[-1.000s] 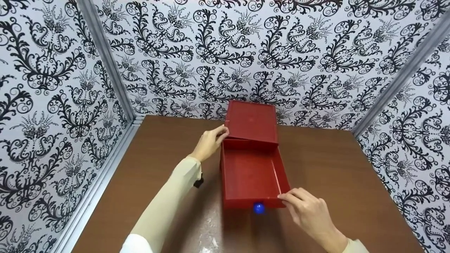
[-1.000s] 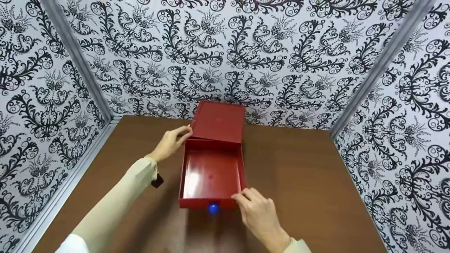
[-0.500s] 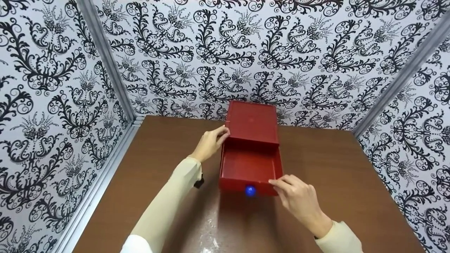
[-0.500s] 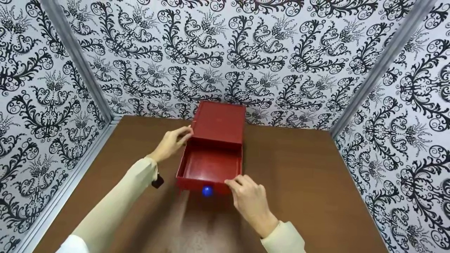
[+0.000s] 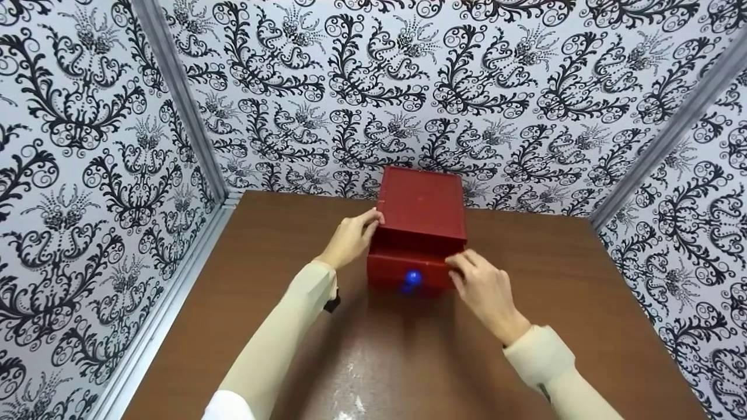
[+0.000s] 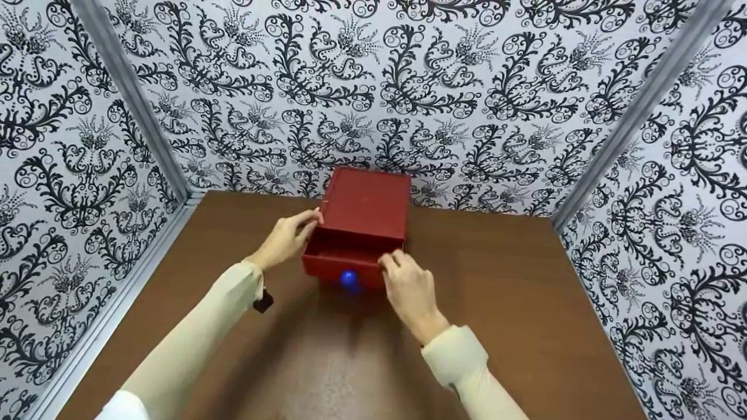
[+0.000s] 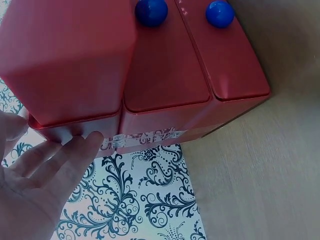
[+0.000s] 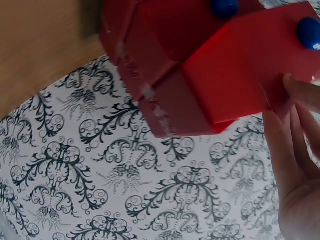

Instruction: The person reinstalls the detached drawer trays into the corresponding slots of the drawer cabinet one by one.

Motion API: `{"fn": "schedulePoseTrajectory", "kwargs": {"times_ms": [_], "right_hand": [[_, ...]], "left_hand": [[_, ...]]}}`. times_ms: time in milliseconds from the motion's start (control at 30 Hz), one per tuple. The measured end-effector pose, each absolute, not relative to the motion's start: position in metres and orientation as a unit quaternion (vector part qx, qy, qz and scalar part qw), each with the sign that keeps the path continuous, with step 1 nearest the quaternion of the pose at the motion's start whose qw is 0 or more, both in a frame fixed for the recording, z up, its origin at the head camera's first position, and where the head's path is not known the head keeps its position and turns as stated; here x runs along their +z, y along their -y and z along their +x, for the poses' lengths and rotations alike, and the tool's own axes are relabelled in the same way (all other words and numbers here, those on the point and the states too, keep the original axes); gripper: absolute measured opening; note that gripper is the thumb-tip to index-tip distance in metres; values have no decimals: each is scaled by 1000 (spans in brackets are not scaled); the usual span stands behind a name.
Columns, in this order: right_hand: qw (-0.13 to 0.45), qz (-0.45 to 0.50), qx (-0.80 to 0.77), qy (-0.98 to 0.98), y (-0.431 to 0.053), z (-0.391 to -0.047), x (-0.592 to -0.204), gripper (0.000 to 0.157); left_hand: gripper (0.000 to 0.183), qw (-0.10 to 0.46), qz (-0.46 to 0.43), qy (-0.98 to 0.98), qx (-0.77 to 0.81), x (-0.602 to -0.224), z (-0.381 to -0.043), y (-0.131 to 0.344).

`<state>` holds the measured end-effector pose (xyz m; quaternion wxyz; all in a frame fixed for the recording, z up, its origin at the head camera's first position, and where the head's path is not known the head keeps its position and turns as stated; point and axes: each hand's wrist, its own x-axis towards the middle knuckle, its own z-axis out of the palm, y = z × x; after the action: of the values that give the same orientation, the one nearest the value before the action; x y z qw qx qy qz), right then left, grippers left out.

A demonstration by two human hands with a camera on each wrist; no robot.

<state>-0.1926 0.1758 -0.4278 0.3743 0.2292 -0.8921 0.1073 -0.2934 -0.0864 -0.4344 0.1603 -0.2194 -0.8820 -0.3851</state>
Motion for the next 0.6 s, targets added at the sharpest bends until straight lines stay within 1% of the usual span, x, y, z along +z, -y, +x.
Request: {"fn": "schedulePoseTrajectory", "kwargs": {"times_ms": [200, 300, 600], "right_hand": [[354, 203, 137, 903, -175, -219, -429, 28], [353, 193, 141, 905, -176, -231, -431, 31], [357, 180, 149, 905, -178, -250, -434, 31]], "left_hand": [[17, 159, -212, 882, -388, -434, -293, 87], [18, 158, -209, 883, -389, -434, -292, 87], [20, 161, -206, 883, -389, -434, -292, 85]]}}
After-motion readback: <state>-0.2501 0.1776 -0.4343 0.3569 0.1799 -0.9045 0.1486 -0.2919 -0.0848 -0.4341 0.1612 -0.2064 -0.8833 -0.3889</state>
